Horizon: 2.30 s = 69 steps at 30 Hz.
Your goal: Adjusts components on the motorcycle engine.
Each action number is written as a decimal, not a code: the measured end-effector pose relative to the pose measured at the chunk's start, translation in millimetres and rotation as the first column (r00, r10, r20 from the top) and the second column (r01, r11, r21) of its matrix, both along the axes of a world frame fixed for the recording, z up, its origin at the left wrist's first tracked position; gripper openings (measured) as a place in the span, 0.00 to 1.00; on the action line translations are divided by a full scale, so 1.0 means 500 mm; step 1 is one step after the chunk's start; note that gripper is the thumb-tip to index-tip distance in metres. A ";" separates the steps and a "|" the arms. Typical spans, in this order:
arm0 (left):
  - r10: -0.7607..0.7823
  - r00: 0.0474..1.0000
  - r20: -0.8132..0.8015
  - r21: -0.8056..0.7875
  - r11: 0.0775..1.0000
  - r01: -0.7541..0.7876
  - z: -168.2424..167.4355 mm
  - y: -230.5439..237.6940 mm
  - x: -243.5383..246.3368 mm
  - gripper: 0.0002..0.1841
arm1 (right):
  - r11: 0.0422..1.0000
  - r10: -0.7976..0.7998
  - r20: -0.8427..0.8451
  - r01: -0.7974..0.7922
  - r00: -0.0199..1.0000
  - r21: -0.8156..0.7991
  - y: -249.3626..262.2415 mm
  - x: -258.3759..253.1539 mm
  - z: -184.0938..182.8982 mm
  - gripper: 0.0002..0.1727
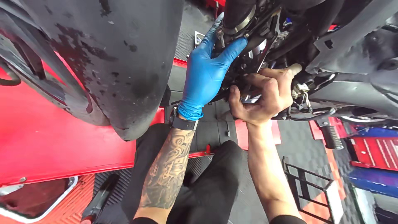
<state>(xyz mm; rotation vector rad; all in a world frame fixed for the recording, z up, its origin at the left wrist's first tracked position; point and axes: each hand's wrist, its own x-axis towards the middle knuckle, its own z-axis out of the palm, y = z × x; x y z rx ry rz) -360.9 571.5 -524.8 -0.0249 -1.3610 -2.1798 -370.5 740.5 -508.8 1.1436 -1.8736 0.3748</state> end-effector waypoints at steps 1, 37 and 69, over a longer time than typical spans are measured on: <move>0.004 1.000 -0.003 0.001 1.000 -0.004 0.001 0.000 0.001 0.28 | 1.000 -0.006 0.008 0.006 1.000 0.012 0.000 0.003 0.002 0.18; 0.011 1.000 0.022 -0.029 1.000 -0.010 0.001 -0.004 0.003 0.26 | 0.907 -0.146 -0.159 0.068 0.976 -0.417 -0.055 0.008 0.008 0.08; 0.426 0.903 -0.054 -0.347 0.840 -0.417 -0.010 0.074 -0.003 0.28 | 0.925 0.120 0.116 -0.068 0.986 -0.375 -0.028 -0.034 0.141 0.11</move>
